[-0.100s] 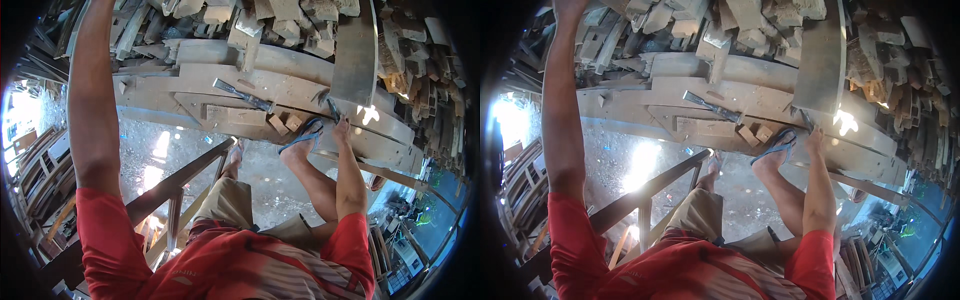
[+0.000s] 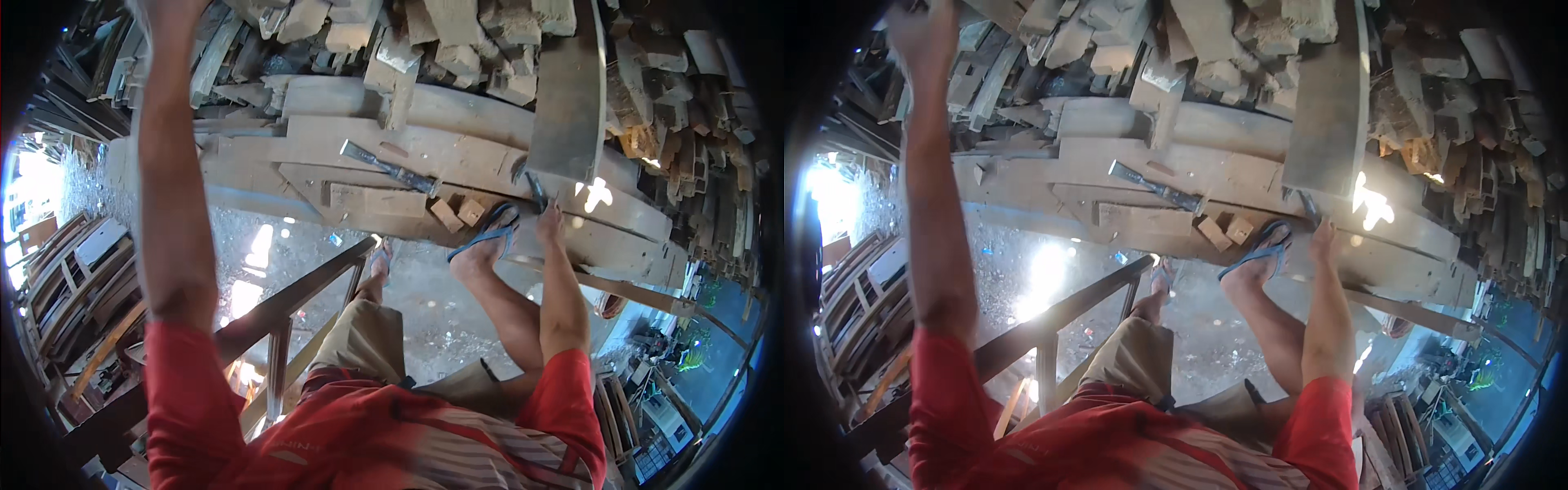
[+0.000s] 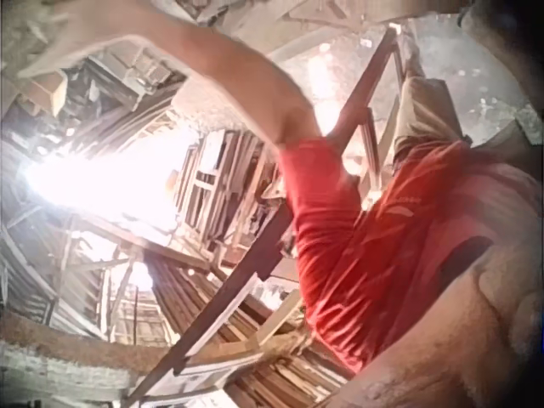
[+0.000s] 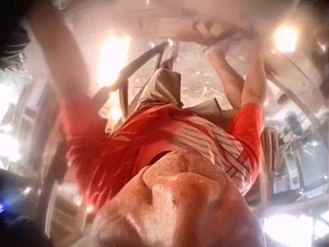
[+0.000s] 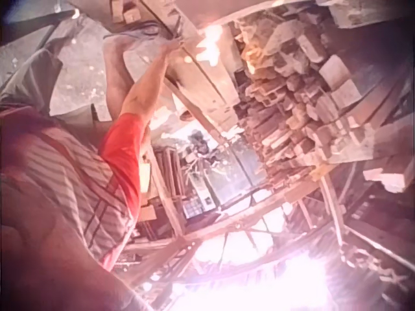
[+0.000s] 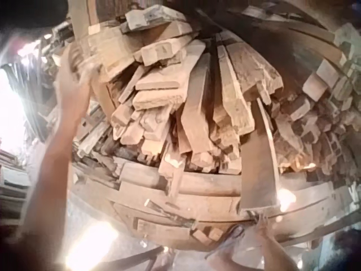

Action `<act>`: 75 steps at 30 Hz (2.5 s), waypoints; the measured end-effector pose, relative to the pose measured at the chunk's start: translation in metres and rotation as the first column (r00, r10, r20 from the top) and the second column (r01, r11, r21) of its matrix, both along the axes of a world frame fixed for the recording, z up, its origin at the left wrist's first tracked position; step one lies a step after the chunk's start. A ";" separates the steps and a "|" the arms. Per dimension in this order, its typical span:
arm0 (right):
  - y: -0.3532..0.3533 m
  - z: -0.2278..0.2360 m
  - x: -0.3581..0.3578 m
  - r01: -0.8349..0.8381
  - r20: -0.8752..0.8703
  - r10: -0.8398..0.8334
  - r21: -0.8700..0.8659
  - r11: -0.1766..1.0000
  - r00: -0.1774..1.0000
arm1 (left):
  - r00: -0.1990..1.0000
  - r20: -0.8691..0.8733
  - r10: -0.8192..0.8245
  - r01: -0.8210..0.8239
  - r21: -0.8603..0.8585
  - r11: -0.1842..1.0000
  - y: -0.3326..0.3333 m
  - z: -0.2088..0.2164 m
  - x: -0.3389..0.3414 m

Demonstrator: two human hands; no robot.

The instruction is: The person uses a hammer and chisel to carve a notch into a piece of wood, then uses the hammer to drive a nail into a smaller wooden block.

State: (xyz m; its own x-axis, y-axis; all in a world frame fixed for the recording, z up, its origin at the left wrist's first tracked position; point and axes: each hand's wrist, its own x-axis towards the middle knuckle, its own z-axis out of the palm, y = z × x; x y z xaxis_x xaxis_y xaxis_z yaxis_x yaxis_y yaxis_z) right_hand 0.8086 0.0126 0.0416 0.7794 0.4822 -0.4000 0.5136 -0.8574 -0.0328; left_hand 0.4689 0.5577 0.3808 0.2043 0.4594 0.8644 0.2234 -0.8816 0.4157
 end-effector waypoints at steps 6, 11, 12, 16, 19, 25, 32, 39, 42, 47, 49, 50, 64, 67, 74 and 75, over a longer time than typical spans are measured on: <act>0.011 0.050 -0.016 -0.075 -0.176 0.047 -0.158 0.985 0.983 | 0.942 -0.290 -0.167 0.002 -0.494 0.870 -0.229 -0.180 0.007; 0.027 0.115 -0.006 -0.240 -0.225 0.187 -0.234 0.942 0.956 | 0.530 -0.640 -0.557 0.029 -0.643 0.766 -0.297 -0.311 0.022; 0.038 0.136 -0.014 -0.297 -0.201 0.250 -0.254 0.921 0.947 | 0.444 -0.718 -0.536 0.016 -0.592 0.806 -0.299 -0.339 0.016; 0.021 0.183 -0.023 -0.508 -0.180 0.475 -0.318 0.800 0.861 | 0.213 -0.819 -0.533 0.077 -0.530 0.845 -0.285 -0.339 0.028; 0.026 0.222 -0.062 -0.605 -0.185 0.576 -0.240 0.759 0.796 | 0.116 -0.836 -0.537 0.072 -0.532 0.844 -0.268 -0.334 0.026; 0.038 0.312 -0.122 -0.599 -0.220 0.591 0.036 0.800 0.776 | 0.280 -0.774 -0.568 0.069 -0.573 0.816 -0.250 -0.283 0.029; 0.034 0.389 -0.161 -0.259 -0.145 0.320 0.332 0.907 0.936 | 0.776 -0.262 -0.574 0.262 -0.693 0.671 -0.241 -0.115 0.053; 0.030 0.380 -0.188 0.044 -0.184 0.051 0.479 0.877 0.982 | 0.584 -0.337 -0.739 0.615 -0.410 0.673 -0.235 -0.108 0.085; 0.022 0.352 -0.188 0.077 -0.155 0.017 0.577 0.813 0.988 | 0.555 -0.425 -0.715 0.573 -0.428 0.699 -0.234 -0.118 0.091; 0.025 0.348 -0.187 0.293 -0.349 -0.136 0.448 0.845 0.927 | 0.565 -0.472 -0.677 0.571 -0.369 0.734 -0.225 -0.138 0.096; 0.028 0.346 -0.192 0.313 -0.372 -0.144 0.449 0.837 0.917 | 0.574 -0.473 -0.668 0.569 -0.357 0.741 -0.225 -0.139 0.097; 0.029 0.342 -0.195 0.241 -0.289 -0.100 0.508 0.827 0.952 | 0.588 -0.464 -0.662 0.572 -0.340 0.746 -0.224 -0.137 0.097; 0.027 0.329 -0.192 0.290 -0.379 -0.091 0.512 0.809 0.921 | 0.849 -0.157 -0.505 0.510 -0.009 0.860 -0.173 -0.097 0.128; 0.025 0.331 -0.190 0.265 -0.370 -0.062 0.527 0.808 0.927 | 0.821 0.053 -0.569 0.525 -0.462 0.715 -0.192 -0.082 0.126; 0.021 0.332 -0.187 0.268 -0.383 -0.057 0.527 0.807 0.922 | 0.671 -0.074 -0.737 0.312 -0.874 0.372 -0.204 -0.074 0.112; 0.020 0.331 -0.187 0.255 -0.372 -0.040 0.549 0.796 0.928 | 0.605 -0.095 -0.790 0.356 -0.856 0.376 -0.205 -0.074 0.109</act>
State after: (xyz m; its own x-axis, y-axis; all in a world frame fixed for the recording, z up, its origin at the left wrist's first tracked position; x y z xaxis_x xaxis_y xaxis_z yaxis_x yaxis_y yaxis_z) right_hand 0.6216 0.0329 0.3722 0.7362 0.5940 -0.3243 0.2492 -0.6834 -0.6862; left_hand 0.5779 0.3529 0.3071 0.9026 0.4296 0.0272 0.1175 -0.3067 0.9445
